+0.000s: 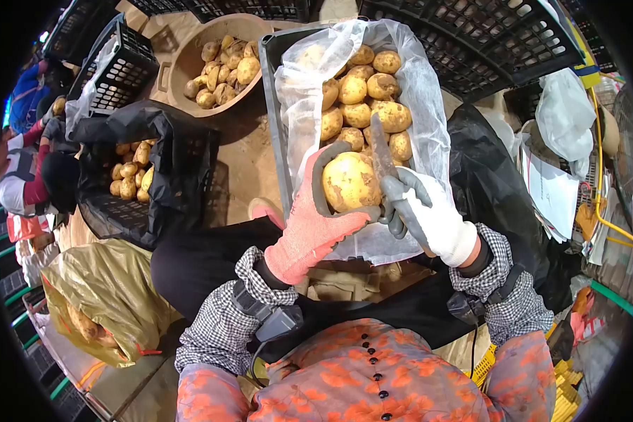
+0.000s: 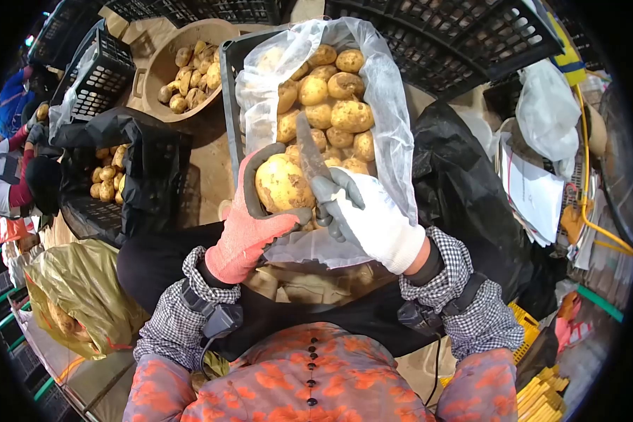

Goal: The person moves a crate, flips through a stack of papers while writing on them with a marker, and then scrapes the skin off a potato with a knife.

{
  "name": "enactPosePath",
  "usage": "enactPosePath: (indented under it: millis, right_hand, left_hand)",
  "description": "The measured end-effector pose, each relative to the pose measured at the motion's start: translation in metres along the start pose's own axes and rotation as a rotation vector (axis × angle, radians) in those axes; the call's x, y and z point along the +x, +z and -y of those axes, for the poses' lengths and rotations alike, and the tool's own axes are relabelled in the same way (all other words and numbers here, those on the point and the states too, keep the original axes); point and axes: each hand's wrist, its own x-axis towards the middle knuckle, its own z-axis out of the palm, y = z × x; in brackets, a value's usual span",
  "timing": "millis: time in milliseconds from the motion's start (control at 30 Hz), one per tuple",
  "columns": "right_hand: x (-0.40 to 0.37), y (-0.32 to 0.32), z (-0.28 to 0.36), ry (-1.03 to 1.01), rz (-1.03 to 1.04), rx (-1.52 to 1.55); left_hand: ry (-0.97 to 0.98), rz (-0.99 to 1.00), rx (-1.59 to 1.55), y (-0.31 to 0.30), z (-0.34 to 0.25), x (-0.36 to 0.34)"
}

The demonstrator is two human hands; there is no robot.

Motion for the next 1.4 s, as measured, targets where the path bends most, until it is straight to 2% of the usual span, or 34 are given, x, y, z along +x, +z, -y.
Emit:
enactPosePath:
  millis: [33, 67, 100, 133, 167, 200, 233, 267, 300, 367, 400, 433, 467, 500, 567, 600, 667, 733, 800, 833, 867, 900, 967, 1033, 1100, 1167, 1300, 1367, 1400]
  right_hand:
    - [0.001, 0.001, 0.002, 0.085, 0.015, -0.079]
    - [0.002, 0.0, -0.012, -0.107, -0.073, -0.279]
    - [0.003, -0.002, -0.016, -0.106, -0.072, -0.278]
    - [0.005, -0.006, -0.017, -0.26, -0.004, -0.488]
    - [0.007, -0.008, -0.018, -0.415, 0.067, -0.697]
    - [0.004, -0.006, -0.021, -0.252, 0.101, -0.57]
    - [0.001, -0.003, -0.019, -0.251, 0.101, -0.569]
    - [-0.001, 0.001, -0.012, -0.075, 0.074, -0.162]
    - [-0.003, 0.002, -0.007, 0.099, 0.045, 0.242]
    - [0.0, 0.001, -0.016, 0.052, 0.044, 0.224]
    - [0.001, 0.0, -0.02, -0.065, 0.052, 0.065]
    - [0.001, -0.001, -0.022, -0.182, 0.058, -0.093]
    - [0.001, -0.001, -0.022, -0.181, 0.059, -0.092]
    - [0.001, -0.001, -0.02, -0.121, 0.075, 0.003]
    - [0.0, -0.003, -0.015, -0.002, 0.098, 0.194]
    - [0.001, -0.001, -0.009, 0.048, 0.062, 0.204]
    - [0.0, 0.001, -0.004, 0.066, 0.06, 0.218]
    - [0.0, 0.0, -0.01, 0.084, 0.057, 0.239]
    - [0.002, -0.005, -0.025, -0.107, 0.061, -0.246]
    - [0.002, -0.005, -0.018, -0.106, 0.061, -0.245]
    - [0.001, -0.003, -0.007, -0.011, 0.084, -0.007]
    - [0.0, -0.003, 0.0, 0.081, 0.106, 0.229]
    - [0.002, -0.002, -0.007, 0.039, 0.097, 0.306]
    - [0.003, -0.002, -0.002, 0.058, 0.14, -0.019]
    - [0.003, -0.005, -0.015, 0.039, 0.14, -0.104]
    - [0.006, -0.005, -0.032, -0.217, -0.092, -0.499]
    - [0.004, -0.001, -0.022, -0.227, -0.082, -0.64]
    - [0.002, 0.001, -0.017, -0.49, -0.085, -0.907]
    - [0.001, 0.002, -0.015, -0.489, -0.084, -0.907]
  left_hand:
    - [-0.088, -0.003, 0.038, 0.0, -0.005, -0.002]
    - [-0.09, -0.005, 0.037, -0.003, 0.001, -0.002]
    - [0.025, -0.005, 0.157, -0.006, 0.011, -0.002]
    - [0.143, -0.004, 0.276, -0.006, 0.012, 0.0]
    - [0.141, -0.007, 0.274, -0.006, 0.009, -0.001]
    - [-0.035, 0.007, 0.133, -0.006, 0.004, -0.003]
    - [-0.214, 0.025, -0.009, -0.005, -0.001, -0.004]
    - [-0.067, -0.002, -0.037, -0.006, 0.014, -0.002]
    - [-0.061, 0.0, -0.037, -0.005, 0.015, -0.001]
    - [0.152, -0.019, 0.15, -0.003, 0.015, 0.0]
    - [0.153, -0.02, 0.148, -0.003, 0.015, 0.0]
    - [0.082, -0.031, 0.121, -0.002, 0.015, -0.002]
    - [0.01, -0.04, 0.095, -0.002, 0.013, -0.003]
    - [0.009, -0.04, 0.096, 0.0, 0.009, -0.004]
    - [-0.175, -0.047, -0.116, 0.005, -0.003, -0.004]
    - [-0.173, -0.046, -0.119, 0.003, 0.004, -0.001]
    - [0.296, -0.011, 0.36, -0.005, 0.02, 0.003]
    - [0.299, 0.003, 0.388, -0.009, 0.024, 0.001]
    - [0.301, 0.019, 0.416, -0.007, 0.019, -0.002]
    - [0.095, 0.004, 0.187, -0.002, 0.009, -0.006]
    - [-0.112, -0.01, -0.041, 0.001, 0.004, -0.008]
    - [-0.111, -0.009, -0.041, 0.002, 0.005, -0.007]
    - [0.084, -0.019, 0.047, 0.002, 0.011, -0.004]
    - [0.125, -0.045, 0.147, -0.002, 0.022, -0.002]
    - [0.163, -0.071, 0.248, -0.005, 0.026, -0.001]
    - [0.22, -0.019, 0.39, -0.007, 0.025, -0.001]
    - [0.239, -0.049, 0.474, -0.006, 0.019, -0.003]
    - [0.191, 0.01, 0.654, -0.01, 0.018, -0.001]
    - [0.19, 0.01, 0.654, -0.011, 0.021, -0.001]
